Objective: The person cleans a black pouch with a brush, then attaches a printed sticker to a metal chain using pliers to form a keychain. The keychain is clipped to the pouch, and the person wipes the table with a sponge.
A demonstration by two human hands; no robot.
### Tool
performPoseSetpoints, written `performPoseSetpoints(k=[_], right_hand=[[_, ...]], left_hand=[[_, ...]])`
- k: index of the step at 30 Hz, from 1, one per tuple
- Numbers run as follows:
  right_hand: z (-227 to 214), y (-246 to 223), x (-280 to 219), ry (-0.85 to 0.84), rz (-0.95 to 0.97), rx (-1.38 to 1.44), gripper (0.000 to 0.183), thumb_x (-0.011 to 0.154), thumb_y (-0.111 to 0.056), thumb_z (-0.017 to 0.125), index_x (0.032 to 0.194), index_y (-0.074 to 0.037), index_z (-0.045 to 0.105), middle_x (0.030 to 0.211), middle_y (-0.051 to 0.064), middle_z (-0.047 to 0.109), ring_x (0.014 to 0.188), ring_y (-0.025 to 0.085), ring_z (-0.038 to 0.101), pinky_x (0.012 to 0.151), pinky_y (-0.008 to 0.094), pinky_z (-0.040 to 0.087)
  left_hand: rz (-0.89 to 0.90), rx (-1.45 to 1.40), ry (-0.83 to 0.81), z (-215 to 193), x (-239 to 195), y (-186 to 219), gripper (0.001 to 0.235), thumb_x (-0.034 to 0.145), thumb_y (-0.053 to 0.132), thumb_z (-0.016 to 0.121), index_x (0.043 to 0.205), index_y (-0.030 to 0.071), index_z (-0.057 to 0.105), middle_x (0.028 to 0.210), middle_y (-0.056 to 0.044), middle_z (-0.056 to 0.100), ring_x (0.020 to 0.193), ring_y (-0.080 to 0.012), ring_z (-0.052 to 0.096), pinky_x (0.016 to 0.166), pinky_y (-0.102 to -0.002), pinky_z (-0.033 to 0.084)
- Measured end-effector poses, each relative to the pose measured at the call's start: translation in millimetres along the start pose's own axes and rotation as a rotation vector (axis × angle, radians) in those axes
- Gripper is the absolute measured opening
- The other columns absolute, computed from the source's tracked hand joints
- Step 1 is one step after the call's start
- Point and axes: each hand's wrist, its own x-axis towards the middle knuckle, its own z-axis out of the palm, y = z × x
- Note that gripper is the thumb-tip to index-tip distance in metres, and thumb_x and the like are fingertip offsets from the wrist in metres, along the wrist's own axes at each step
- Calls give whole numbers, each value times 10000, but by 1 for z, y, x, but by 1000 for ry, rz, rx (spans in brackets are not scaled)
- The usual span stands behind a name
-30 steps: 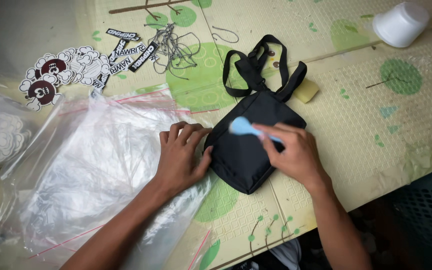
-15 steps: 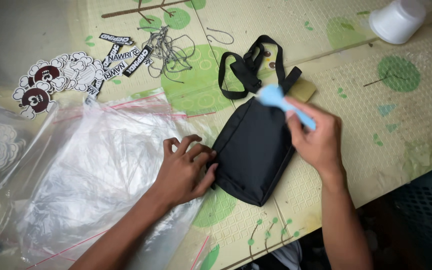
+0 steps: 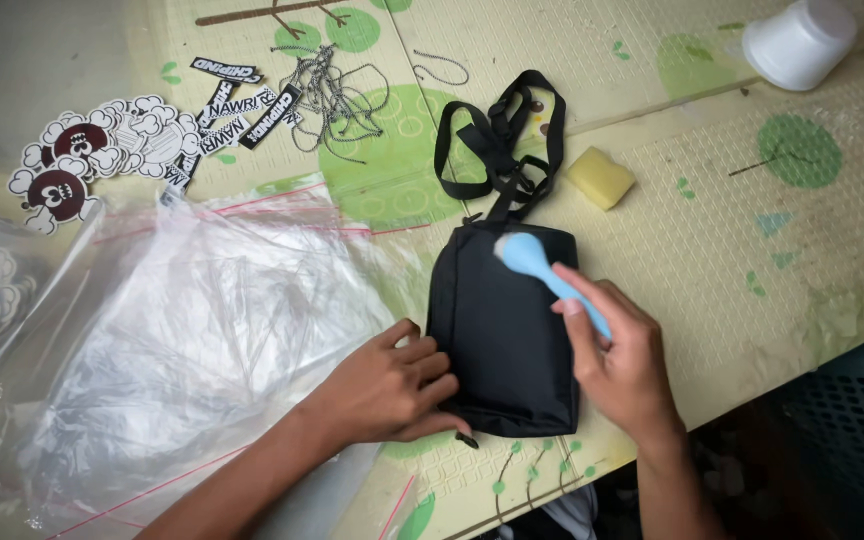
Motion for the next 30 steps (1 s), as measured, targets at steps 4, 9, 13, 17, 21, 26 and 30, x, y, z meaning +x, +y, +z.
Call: performPoseSetpoints(k=[4,9,13,17,21,26,30], right_hand=[[8,-7,-5,-131,-108,44,418,1047,-144,445,1414,12,572,1086,114,698,1003,165,739,545,236,527],[10,22,5,427,-160,-548,352,1042,68,601,1388,77,666,1029,161,697,803,297,694,561,403,467],[-13,5,-2,191,-46,6,349,1055,-81,532,1364,33,648,894,75,701,525,89,416,461,261,317],[-30,30,3,-201,-98,162,246,938,-94,630,1126,-61,783,804,92,762,620,139,629,579,259,480],[-39,62,2,137,-69,-128,273,998,-16,675,1214,-136,790,829,31,724,544,86,461,525,242,402],[-48,48,-4,-268,-92,150,240,919,-37,654,1110,-60,796,766,105,778,577,117,538,528,296,496],[-35,74,13,55,-210,-186,266,992,0,644,1206,-81,778,849,99,733,670,200,643,602,324,483]], left_hand=[[93,-57,17,12,-4,12,509,1072,519,549,753,125,505,722,-37,496,687,-238,523,689,-345,423],[91,-166,-56,13,-6,16,428,1071,434,624,777,123,644,775,-19,517,751,-229,530,745,-354,420],[29,-292,-59,2,-2,7,538,1058,512,506,787,69,647,778,-69,540,760,-276,531,696,-394,381],[-190,-109,-16,3,-5,-1,421,991,496,607,903,86,645,1015,-107,592,962,-318,570,800,-423,435],[-364,65,-51,14,-10,-1,315,905,420,676,948,111,628,1250,-149,600,1276,-353,555,940,-477,414],[-506,19,-88,16,-17,-7,260,817,237,602,1049,136,661,1353,-116,620,1387,-383,497,1083,-566,343],[-511,-41,-106,17,-15,-7,314,835,186,566,1119,136,691,1367,-106,651,1406,-390,498,1167,-628,259]])
